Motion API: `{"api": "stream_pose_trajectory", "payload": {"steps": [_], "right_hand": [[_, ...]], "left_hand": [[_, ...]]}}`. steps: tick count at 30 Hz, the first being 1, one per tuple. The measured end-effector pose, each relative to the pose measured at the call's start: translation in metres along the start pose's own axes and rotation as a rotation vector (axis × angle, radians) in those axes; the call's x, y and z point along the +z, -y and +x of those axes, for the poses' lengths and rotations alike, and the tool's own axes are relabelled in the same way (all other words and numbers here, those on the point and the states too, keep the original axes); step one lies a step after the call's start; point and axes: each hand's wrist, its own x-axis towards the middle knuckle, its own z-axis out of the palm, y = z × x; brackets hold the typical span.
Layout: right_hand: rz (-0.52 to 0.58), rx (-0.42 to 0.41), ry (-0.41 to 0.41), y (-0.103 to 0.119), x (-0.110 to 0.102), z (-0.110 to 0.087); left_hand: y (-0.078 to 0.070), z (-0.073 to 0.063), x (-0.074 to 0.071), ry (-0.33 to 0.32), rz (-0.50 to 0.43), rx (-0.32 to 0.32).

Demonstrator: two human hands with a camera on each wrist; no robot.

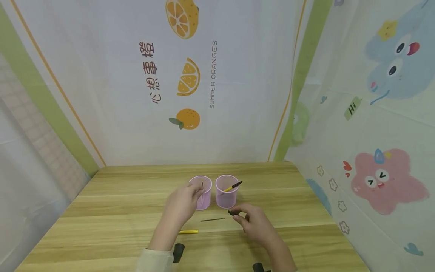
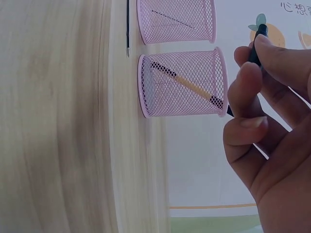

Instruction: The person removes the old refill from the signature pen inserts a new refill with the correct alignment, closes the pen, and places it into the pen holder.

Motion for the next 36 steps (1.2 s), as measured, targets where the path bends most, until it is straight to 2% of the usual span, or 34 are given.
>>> {"api": "stream_pose_trajectory", "payload": {"steps": [4, 6, 11, 17, 20, 23, 26, 29, 31, 36], "right_hand": [[0.000, 0.011, 0.003, 0.000, 0.001, 0.000], [-0.006, 0.015, 0.004, 0.000, 0.001, 0.000], [-0.015, 0.038, 0.013, 0.001, 0.001, 0.001], [-0.032, 0.036, 0.009, 0.003, 0.001, 0.002], [-0.044, 0.019, 0.004, 0.004, 0.002, 0.002], [-0.055, 0.001, 0.014, 0.006, 0.005, 0.002], [-0.066, -0.006, 0.026, 0.007, 0.009, 0.002], [-0.077, 0.001, 0.028, 0.008, 0.011, 0.002], [-0.084, 0.003, 0.024, 0.008, 0.012, 0.002], [-0.102, -0.003, 0.017, 0.005, 0.013, 0.003]], "left_hand": [[0.010, -0.011, 0.007, -0.016, 0.084, 0.044], [0.013, -0.015, 0.011, -0.003, 0.097, 0.060], [0.018, -0.024, 0.020, 0.046, 0.045, 0.045], [0.017, -0.033, 0.025, 0.066, 0.143, 0.053], [0.015, -0.038, 0.027, 0.080, 0.140, 0.035], [0.013, -0.043, 0.032, 0.060, 0.146, 0.068], [0.012, -0.048, 0.037, 0.010, 0.147, 0.118], [0.012, -0.050, 0.042, -0.031, 0.111, 0.148], [0.011, -0.050, 0.045, -0.031, 0.073, 0.161], [0.009, -0.050, 0.049, 0.043, -0.016, 0.144]]}}
